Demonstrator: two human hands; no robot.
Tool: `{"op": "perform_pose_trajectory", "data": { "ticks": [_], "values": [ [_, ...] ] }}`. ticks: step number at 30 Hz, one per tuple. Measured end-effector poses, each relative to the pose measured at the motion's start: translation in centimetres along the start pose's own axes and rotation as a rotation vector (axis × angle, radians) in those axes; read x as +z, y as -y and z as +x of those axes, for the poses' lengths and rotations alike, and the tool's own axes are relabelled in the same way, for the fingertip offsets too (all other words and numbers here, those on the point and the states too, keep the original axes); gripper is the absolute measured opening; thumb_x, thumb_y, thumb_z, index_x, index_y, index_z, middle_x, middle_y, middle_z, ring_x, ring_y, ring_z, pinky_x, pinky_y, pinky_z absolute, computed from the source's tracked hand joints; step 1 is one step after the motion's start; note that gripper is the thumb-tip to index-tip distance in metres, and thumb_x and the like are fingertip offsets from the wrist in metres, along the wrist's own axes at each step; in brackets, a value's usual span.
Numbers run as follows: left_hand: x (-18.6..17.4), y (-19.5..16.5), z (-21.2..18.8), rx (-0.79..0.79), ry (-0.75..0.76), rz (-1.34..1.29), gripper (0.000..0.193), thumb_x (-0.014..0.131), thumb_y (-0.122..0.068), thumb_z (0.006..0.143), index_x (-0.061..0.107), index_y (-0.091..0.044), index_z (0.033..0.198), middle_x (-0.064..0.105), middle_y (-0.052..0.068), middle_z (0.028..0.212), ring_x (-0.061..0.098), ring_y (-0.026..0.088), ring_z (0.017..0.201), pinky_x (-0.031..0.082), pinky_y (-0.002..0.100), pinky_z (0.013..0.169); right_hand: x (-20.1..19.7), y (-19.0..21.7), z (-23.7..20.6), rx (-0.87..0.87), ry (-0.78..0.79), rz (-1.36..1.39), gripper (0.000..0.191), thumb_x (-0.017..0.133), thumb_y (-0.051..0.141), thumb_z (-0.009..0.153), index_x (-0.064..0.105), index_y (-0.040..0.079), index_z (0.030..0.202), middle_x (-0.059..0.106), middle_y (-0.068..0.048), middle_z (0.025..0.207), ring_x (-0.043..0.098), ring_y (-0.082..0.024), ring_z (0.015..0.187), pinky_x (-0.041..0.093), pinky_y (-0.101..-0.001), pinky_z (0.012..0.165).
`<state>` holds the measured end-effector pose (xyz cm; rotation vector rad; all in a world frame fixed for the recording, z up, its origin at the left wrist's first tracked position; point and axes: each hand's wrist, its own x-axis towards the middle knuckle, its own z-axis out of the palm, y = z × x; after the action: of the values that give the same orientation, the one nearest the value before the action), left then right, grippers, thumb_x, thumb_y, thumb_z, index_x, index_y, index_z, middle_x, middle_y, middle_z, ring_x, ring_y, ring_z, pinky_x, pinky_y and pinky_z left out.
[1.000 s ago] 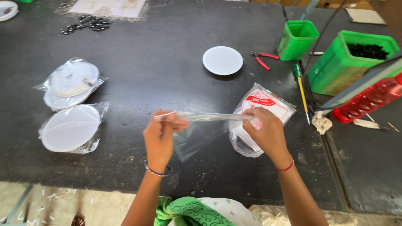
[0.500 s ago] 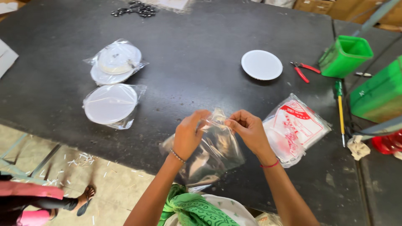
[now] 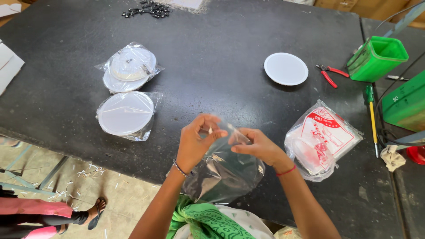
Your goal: The person wraps round LED ceiling panel lights in clear plastic bags at a work table. They open a plastic bag, place a panel light inside, fold the plastic over the fixture, and set the wrapped unit aside, repeating this for multiple panels one at a time.
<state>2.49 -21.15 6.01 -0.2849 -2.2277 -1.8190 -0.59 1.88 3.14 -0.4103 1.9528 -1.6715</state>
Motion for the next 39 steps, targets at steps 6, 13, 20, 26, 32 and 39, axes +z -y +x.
{"op": "perform_pose_trajectory", "data": {
  "ticks": [6,13,20,26,32,39],
  "values": [
    [-1.7,-0.6,1.6,-0.041,0.000,-0.005,0.012,0.080,-0.014,0.086,0.078,-0.004,0.093,0.075,0.000,0.081,0.064,0.004,0.070,0.051,0.022,0.064,1.2,1.7,1.5,-0.059,0.156,0.056,0.031,0.080,0.016,0.079,0.066,0.011,0.106,0.063,0.008,0.097,0.057,-0.002,0.092,0.047,-0.0218,0.081],
    [-3.3,0.1,1.5,0.058,0.033,0.135,0.011,0.079,-0.011,0.086,0.081,-0.005,0.095,0.071,0.005,0.082,0.061,0.009,0.068,0.049,0.023,0.062,0.2,2.6,3.4,-0.071,0.112,0.230,0.024,0.077,0.021,0.091,0.073,0.002,0.104,0.068,0.000,0.097,0.060,-0.010,0.095,0.048,-0.0268,0.085],
    [-6.1,1.7,2.0,-0.089,-0.190,0.019,0.009,0.077,-0.012,0.089,0.079,-0.005,0.095,0.076,0.000,0.080,0.061,0.002,0.066,0.052,0.019,0.060,-1.4,1.7,2.8,-0.227,-0.130,-0.187,0.015,0.076,0.017,0.088,0.078,0.003,0.093,0.072,0.001,0.088,0.063,-0.007,0.088,0.049,-0.0232,0.083],
    [-4.7,3.4,0.9,-0.050,-0.284,0.088,0.019,0.069,-0.020,0.100,0.074,-0.004,0.091,0.063,-0.003,0.065,0.052,0.001,0.058,0.040,0.019,0.052,0.1,0.4,3.9,-0.280,-0.448,-0.233,0.022,0.070,0.020,0.101,0.076,0.001,0.092,0.065,0.001,0.077,0.054,-0.006,0.074,0.045,-0.0240,0.068],
    [-5.5,6.4,1.4,-0.244,-0.132,-0.435,0.026,0.062,-0.027,0.101,0.074,-0.005,0.093,0.047,-0.007,0.059,0.035,0.002,0.051,0.026,0.022,0.046,-0.3,-0.1,4.2,-0.258,-0.359,0.101,0.020,0.067,0.020,0.098,0.079,0.004,0.104,0.066,0.002,0.076,0.051,-0.006,0.066,0.040,-0.0226,0.059],
    [-9.2,7.1,2.6,-0.185,0.210,-0.018,0.061,0.054,-0.049,0.106,0.056,-0.006,0.063,0.050,-0.002,0.056,0.046,0.007,0.052,0.036,0.026,0.051,-3.6,-0.1,4.5,-0.243,-0.079,0.001,0.032,0.064,0.026,0.104,0.076,0.001,0.088,0.071,0.000,0.081,0.058,-0.007,0.075,0.048,-0.0245,0.071]
  ]
}}
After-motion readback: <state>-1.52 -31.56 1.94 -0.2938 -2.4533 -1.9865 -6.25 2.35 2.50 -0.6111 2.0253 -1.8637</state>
